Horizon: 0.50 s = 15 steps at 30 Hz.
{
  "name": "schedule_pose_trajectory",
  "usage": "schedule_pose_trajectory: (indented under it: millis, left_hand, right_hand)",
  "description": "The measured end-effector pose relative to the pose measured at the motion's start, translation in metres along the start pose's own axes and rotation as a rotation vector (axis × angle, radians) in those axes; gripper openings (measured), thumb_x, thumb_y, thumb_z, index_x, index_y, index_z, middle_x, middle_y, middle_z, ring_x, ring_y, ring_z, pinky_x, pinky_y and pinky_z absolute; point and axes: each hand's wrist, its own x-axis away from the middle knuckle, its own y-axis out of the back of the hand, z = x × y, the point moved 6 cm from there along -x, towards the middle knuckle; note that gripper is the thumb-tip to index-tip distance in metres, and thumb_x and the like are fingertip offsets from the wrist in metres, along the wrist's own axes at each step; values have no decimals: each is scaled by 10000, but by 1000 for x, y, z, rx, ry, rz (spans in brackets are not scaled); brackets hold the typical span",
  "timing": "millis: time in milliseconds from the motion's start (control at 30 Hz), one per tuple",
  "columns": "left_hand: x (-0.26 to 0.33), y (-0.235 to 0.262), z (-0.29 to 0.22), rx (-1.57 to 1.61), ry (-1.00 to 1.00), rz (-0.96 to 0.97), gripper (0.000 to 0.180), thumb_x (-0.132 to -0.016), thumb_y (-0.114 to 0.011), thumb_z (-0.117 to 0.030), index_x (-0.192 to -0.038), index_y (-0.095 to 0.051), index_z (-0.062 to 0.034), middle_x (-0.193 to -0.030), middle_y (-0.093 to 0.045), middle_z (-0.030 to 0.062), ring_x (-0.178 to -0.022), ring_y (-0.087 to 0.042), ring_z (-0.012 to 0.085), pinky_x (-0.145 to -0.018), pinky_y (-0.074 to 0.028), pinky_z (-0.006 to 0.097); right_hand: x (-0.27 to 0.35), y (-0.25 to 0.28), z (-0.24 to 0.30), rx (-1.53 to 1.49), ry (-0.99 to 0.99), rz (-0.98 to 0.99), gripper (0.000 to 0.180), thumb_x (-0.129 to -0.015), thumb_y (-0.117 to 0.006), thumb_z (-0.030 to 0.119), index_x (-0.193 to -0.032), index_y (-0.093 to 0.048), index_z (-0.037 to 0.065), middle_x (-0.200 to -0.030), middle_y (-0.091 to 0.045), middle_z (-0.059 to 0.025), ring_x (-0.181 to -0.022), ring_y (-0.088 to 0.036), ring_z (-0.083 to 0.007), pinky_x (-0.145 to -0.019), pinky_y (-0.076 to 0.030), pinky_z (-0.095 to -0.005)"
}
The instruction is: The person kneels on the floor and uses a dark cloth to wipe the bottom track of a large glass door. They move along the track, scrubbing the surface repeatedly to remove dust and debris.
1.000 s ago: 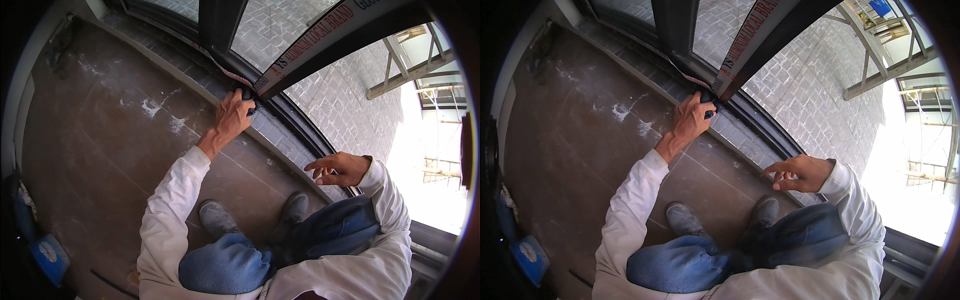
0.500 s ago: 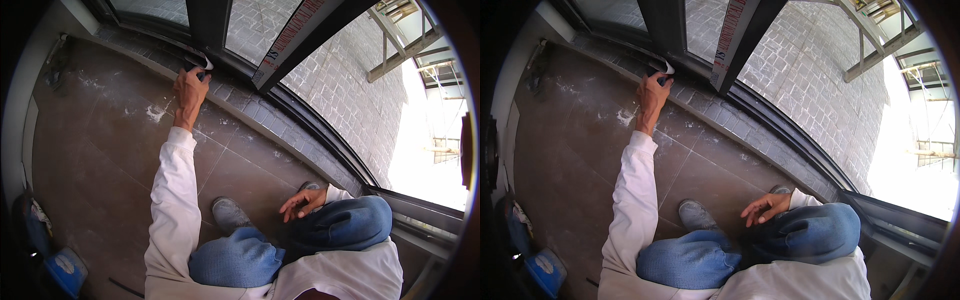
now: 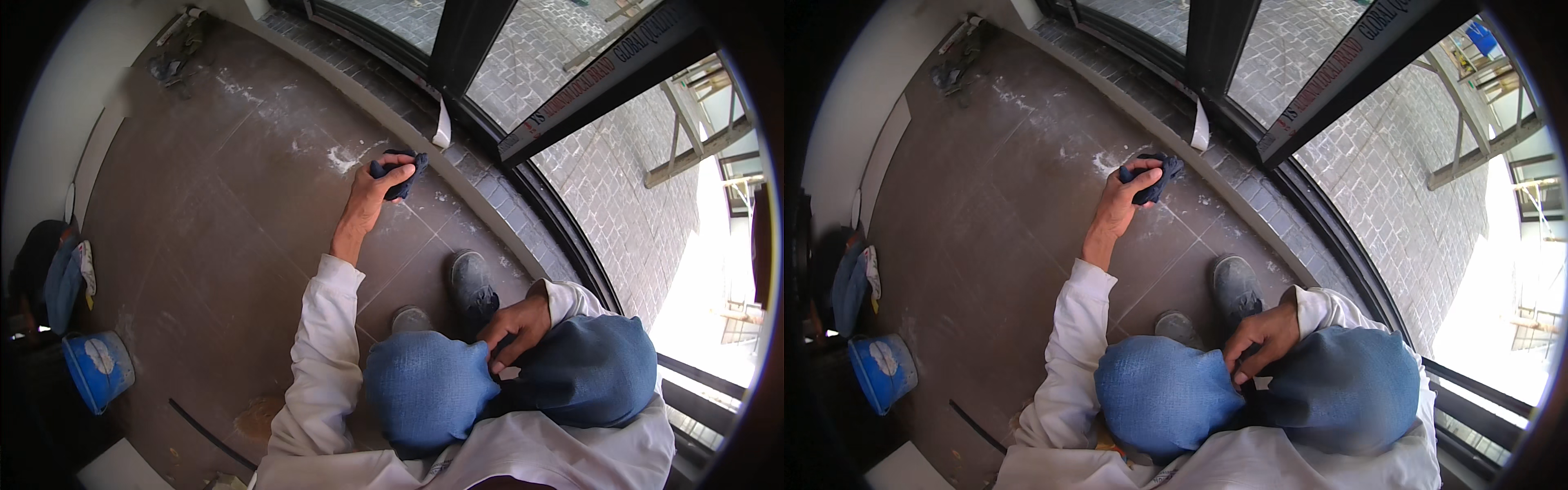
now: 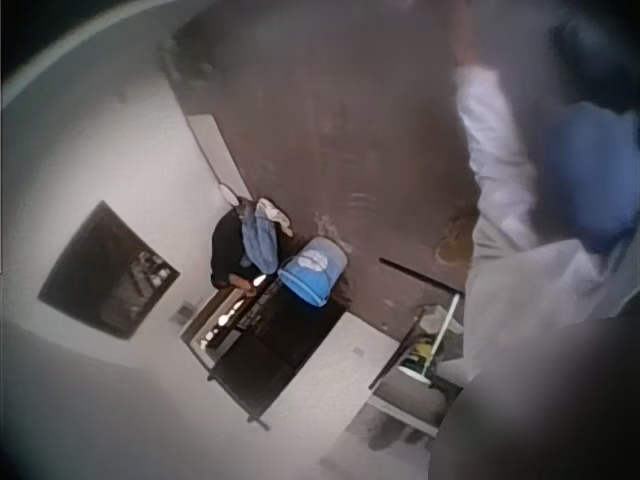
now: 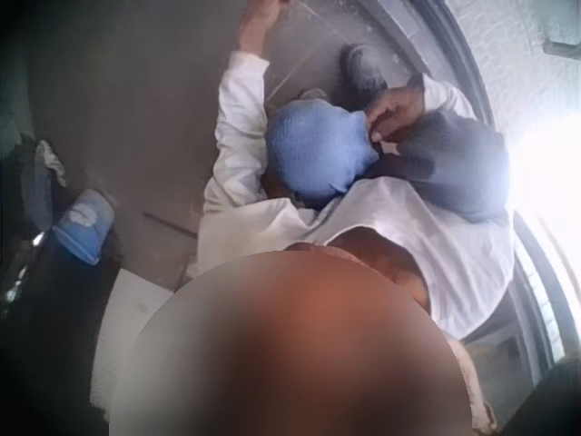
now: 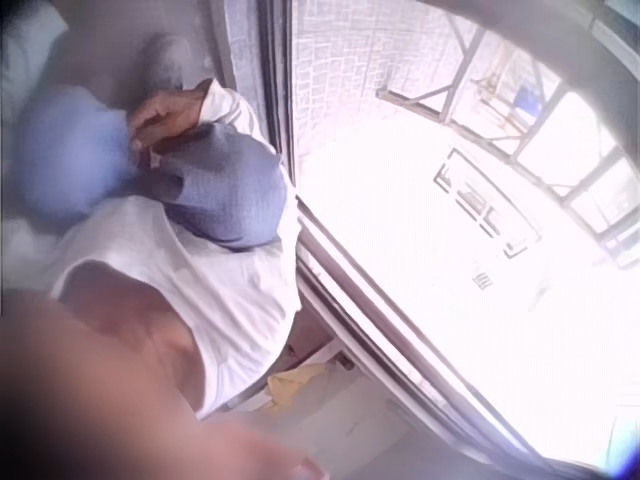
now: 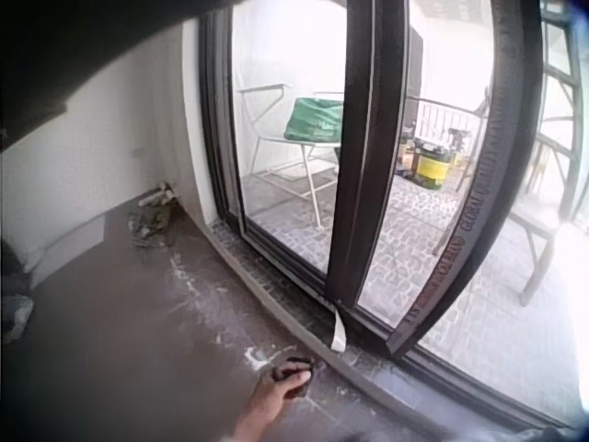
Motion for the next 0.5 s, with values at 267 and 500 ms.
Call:
schedule_pose_trajectory:
  millis: [267, 500]
  left_hand:
    - [97, 45, -7, 162, 26, -49, 469, -884, -722, -200, -1321, -622, -61, -1129, -656, 40, -853, -575, 84, -628, -460, 246]
    - [159, 63, 4, 116, 137, -213, 442, -883, -711, -199, -1302, -642, -76, -1162, -667, 42, -878, -598, 86, -624, -472, 243]
  right_hand:
    - [-37, 114, 24, 187, -78, -522, 338, -1021, -629, 293, -1217, -663, 21, -1023, -729, -109, -933, -669, -168, -817, -523, -350]
    - [-54, 187, 43, 389, -65, -735, 313, -1004, -654, 250, -1201, -676, 7, -1041, -733, -93, -968, -686, -161, -815, -521, -317]
